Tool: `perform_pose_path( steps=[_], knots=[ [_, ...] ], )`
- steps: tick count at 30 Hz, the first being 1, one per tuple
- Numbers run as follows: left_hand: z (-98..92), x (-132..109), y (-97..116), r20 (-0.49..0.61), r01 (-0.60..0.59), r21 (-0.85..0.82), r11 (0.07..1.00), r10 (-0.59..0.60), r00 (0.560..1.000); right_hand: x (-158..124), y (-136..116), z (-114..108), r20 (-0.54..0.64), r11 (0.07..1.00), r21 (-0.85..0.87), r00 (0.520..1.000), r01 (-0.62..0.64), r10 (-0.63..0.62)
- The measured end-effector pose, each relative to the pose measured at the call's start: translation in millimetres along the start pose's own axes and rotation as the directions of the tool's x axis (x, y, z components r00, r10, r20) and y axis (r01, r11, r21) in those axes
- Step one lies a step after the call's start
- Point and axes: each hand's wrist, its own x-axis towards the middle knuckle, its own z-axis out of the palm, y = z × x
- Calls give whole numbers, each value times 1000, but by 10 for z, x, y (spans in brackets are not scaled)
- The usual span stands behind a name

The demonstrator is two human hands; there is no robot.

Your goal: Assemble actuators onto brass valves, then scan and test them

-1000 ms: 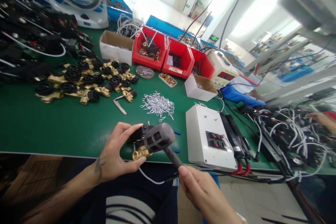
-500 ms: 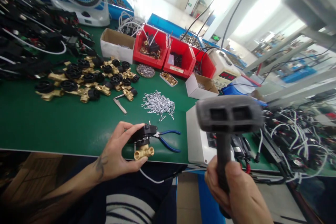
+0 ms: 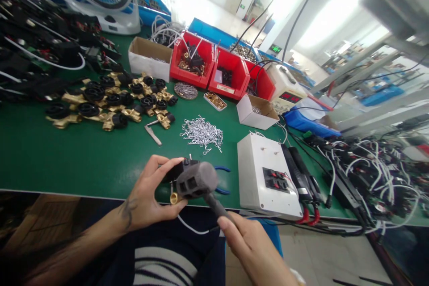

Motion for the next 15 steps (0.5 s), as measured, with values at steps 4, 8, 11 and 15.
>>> perform_pose_path(
  steps=[4,8,11,15],
  knots=[
    [2,6,4,0,8,-1,1000,-8,1000,-36,-64,-24,-80,1000,12,997,-15,16],
    [-2,10,11,1,3,2,1000,-3,1000,-26,-86,-20,-106,999,32,994,2,2],
    [-2,12,11,-5,5,0,1000,-5,1000,23,-69,7,34,991,-128,999,42,-38],
    [-1,5,6,7,11,13,1000,-11,1000,-46,-53,-39,-85,997,57,995,51,-46]
  ],
)
